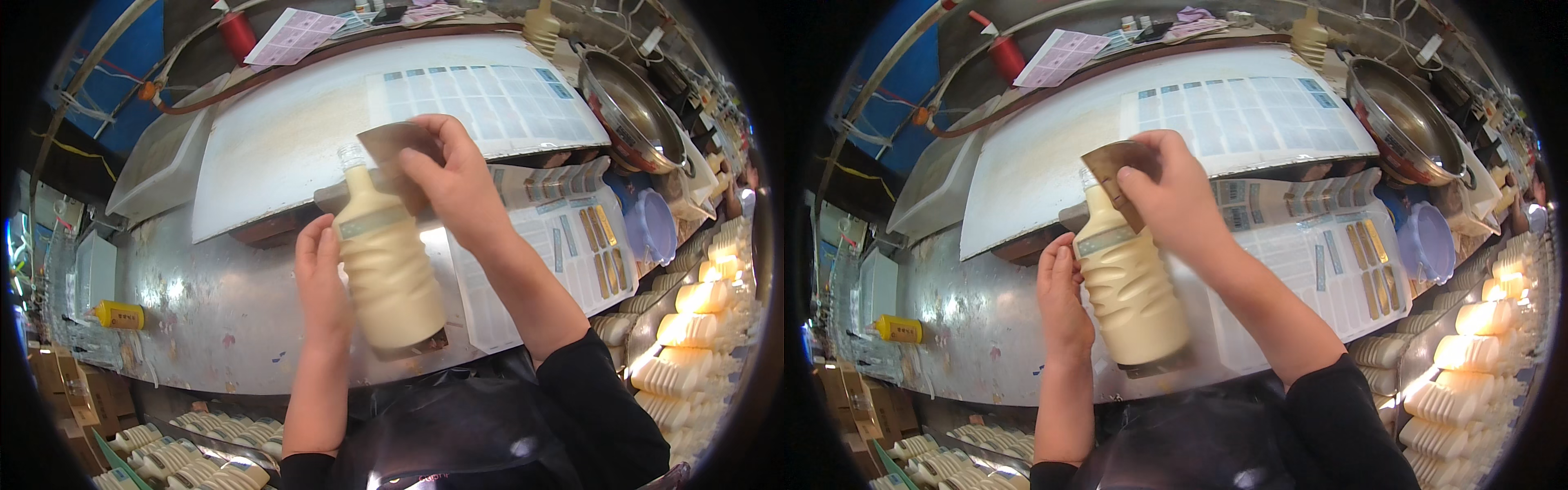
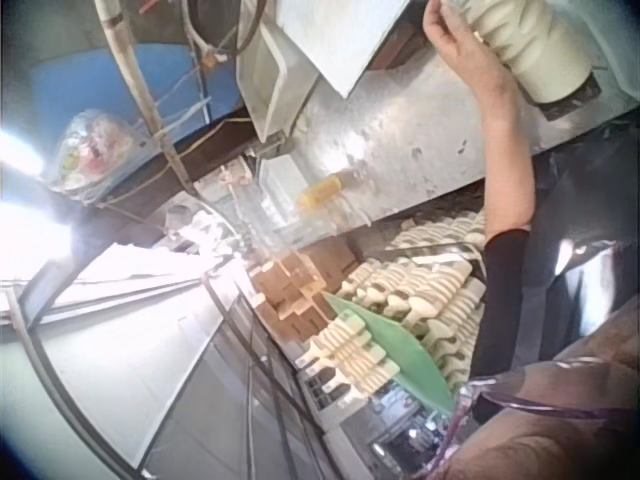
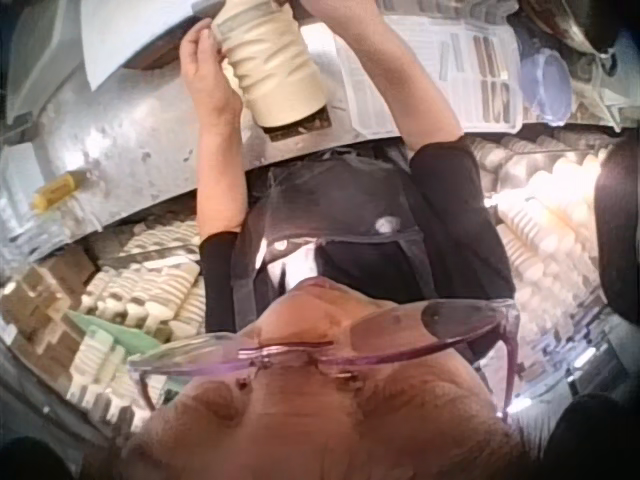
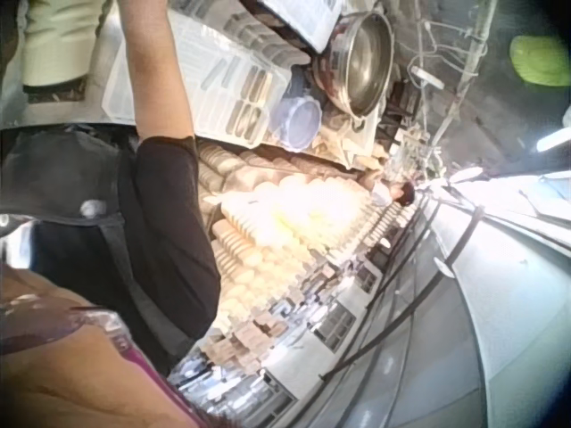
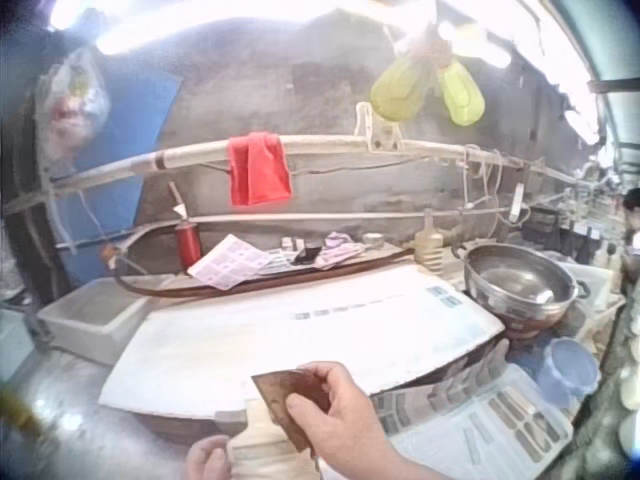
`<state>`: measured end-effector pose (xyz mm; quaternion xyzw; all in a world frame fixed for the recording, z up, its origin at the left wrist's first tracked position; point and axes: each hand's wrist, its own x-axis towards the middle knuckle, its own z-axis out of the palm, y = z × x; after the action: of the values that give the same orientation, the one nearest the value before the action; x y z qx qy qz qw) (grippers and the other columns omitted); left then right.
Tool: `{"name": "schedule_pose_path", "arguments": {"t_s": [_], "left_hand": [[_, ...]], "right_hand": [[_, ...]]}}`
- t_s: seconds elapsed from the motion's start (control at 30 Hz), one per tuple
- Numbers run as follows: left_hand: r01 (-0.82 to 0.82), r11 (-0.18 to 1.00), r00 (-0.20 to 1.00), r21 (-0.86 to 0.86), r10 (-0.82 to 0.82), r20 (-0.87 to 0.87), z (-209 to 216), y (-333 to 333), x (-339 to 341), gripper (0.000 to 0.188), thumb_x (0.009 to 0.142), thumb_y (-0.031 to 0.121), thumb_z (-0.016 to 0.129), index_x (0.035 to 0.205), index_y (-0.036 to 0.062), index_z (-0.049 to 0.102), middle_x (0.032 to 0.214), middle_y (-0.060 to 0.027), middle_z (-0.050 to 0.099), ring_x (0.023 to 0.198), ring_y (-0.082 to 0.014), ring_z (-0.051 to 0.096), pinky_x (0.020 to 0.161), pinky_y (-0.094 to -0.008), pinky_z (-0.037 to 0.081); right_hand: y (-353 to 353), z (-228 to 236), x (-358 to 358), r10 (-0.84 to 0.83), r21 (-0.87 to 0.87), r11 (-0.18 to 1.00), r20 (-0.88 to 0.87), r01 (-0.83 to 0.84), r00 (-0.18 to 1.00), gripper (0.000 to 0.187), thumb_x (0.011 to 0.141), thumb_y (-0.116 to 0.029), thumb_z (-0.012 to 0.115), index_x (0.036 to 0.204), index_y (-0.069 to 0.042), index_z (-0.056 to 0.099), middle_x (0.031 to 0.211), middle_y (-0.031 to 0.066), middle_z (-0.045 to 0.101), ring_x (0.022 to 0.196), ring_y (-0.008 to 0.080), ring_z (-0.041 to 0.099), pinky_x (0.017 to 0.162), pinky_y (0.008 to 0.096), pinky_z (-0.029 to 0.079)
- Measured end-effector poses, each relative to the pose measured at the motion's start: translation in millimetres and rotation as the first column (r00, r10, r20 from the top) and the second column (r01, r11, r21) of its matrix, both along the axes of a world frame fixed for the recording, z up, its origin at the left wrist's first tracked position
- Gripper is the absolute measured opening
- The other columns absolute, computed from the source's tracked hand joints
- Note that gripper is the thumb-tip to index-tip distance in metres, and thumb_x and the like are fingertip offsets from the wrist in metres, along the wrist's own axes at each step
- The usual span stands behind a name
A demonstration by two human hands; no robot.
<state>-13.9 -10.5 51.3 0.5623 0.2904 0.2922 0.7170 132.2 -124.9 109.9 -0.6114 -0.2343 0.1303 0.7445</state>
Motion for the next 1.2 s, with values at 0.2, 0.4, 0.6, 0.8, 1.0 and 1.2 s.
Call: {"name": "schedule_pose_path", "arguments": {"t_s": [0.2,0.4,0.6,0.8,1.0,1.2], "left_hand": [[0.003,0.998,1.0,-0.069,-0.002,0.02,-4,2,7,0.027,0.099,0.008,0.065,0.124,0.0015,0.057,0.115,-0.0043,0.06,0.103,-0.0113,0.058,0.094,-0.0275,0.049],[0.042,0.996,0.999,-0.084,-0.039,0.036,-4,2,5,0.031,0.099,0.007,0.063,0.128,-0.0007,0.053,0.12,-0.0085,0.06,0.109,-0.0144,0.058,0.097,-0.0297,0.048],[0.167,0.94,0.986,-0.297,-0.15,0.08,-10,4,0,0.059,0.094,0.004,0.064,0.146,0.0014,0.037,0.135,-0.0134,0.053,0.119,-0.0195,0.057,0.105,-0.0349,0.047],[0.32,0.938,0.946,-0.132,-0.323,0.003,-2,-10,-10,0.085,0.086,0.016,0.076,0.153,0.003,0.027,0.141,-0.0167,0.048,0.128,-0.0269,0.054,0.107,-0.0412,0.047],[0.249,0.903,0.951,0.349,-0.161,-0.263,1,-23,-5,0.088,0.083,0.019,0.081,0.151,-0.0032,0.028,0.141,-0.0247,0.043,0.128,-0.0382,0.051,0.108,-0.0462,0.043],[0.212,0.913,0.962,0.349,-0.132,-0.238,-5,-23,-6,0.088,0.081,0.021,0.082,0.148,-0.0051,0.031,0.139,-0.0271,0.043,0.129,-0.0438,0.048,0.108,-0.0478,0.041]], "right_hand": [[29,-13,-36,0.049,-0.236,0.969,0.457,0.068,0.888,0.044,0.095,-0.006,0.051,0.138,0.001,0.048,0.13,0.0245,0.058,0.121,0.0408,0.058,0.105,0.0429,0.045],[0,-58,-7,-0.087,-0.311,0.926,0.376,0.214,0.922,0.045,0.097,-0.008,0.051,0.14,0.003,0.045,0.136,0.0239,0.054,0.126,0.0377,0.054,0.109,0.0428,0.042],[-4,-51,-2,-0.114,-0.244,0.947,0.356,0.21,0.928,0.044,0.096,-0.005,0.057,0.137,0.001,0.044,0.129,0.016,0.055,0.118,0.0233,0.056,0.102,0.035,0.045],[8,-32,-12,0.026,-0.378,0.915,0.4,0.139,0.916,0.039,0.096,-0.003,0.056,0.134,-0.001,0.044,0.115,0.0107,0.057,0.104,0.0183,0.058,0.091,0.0324,0.049],[40,-2,-43,0.139,-0.504,0.832,0.595,0.233,0.791,0.04,0.094,-0.008,0.055,0.133,-0.004,0.047,0.12,0.0218,0.054,0.108,0.043,0.059,0.092,0.048,0.049],[34,3,-31,0.134,-0.576,0.753,0.608,0.319,0.782,0.039,0.094,-0.005,0.055,0.133,-0.004,0.047,0.12,0.02,0.054,0.11,0.0421,0.059,0.093,0.0469,0.049]]}}
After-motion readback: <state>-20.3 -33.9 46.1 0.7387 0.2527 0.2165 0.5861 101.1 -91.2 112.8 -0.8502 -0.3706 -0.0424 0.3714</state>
